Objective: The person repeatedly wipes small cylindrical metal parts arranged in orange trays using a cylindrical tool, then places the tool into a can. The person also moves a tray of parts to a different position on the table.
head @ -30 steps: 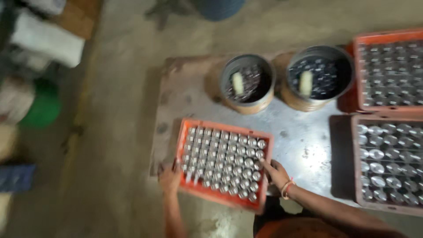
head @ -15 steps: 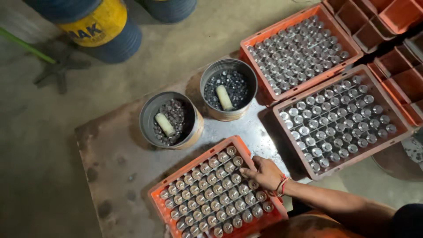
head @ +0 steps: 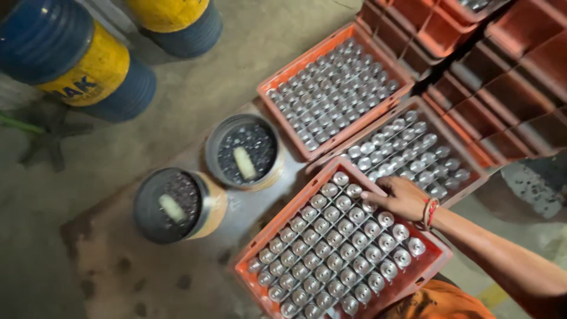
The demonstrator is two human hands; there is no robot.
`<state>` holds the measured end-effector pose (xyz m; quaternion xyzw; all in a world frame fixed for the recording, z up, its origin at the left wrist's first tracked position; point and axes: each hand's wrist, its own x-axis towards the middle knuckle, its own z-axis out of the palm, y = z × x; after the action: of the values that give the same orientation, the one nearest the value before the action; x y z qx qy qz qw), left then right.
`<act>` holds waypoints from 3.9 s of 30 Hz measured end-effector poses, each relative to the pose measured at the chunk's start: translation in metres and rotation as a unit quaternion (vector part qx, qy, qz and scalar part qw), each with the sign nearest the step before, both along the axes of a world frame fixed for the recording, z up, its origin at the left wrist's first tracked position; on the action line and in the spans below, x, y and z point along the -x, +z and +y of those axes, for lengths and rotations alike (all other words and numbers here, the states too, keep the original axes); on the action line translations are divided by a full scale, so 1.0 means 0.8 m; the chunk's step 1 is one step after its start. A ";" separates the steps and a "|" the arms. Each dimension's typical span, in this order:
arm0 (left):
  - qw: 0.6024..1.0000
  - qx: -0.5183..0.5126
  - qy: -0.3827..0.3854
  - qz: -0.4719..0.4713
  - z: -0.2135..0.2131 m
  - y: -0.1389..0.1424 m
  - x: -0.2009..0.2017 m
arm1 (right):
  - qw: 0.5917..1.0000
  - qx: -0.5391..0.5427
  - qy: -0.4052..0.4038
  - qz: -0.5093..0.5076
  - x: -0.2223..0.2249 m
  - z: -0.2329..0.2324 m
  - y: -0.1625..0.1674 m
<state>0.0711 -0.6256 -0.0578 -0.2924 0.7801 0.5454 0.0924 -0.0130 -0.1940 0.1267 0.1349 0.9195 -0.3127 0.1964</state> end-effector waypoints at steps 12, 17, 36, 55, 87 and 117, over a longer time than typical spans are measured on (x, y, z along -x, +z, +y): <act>0.976 -0.190 0.096 0.043 0.449 0.063 -0.007 | 0.988 0.039 -0.139 0.053 -0.002 0.465 -0.004; 0.967 -0.222 0.112 0.061 0.555 0.089 0.000 | 0.991 -0.030 -0.111 0.064 0.022 0.525 0.047; 0.952 0.120 -0.095 0.264 0.601 0.073 -0.023 | 0.895 -0.252 0.115 0.350 -0.037 0.499 0.032; 0.900 0.322 -0.203 0.214 0.381 0.223 0.299 | 0.883 -0.210 -0.045 0.416 -0.167 0.394 -0.030; 0.923 0.291 -0.221 0.116 0.406 0.186 0.295 | 0.808 -0.191 0.083 0.552 -0.189 0.406 -0.003; 0.743 -0.657 -0.128 0.012 0.658 0.175 -0.104 | 0.827 0.505 0.242 0.049 -0.109 0.359 -0.011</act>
<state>0.1543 -0.0991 0.0826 -0.0501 0.2603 0.9091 0.3212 0.0744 0.0932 0.1177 -0.2255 0.6445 -0.6824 0.2612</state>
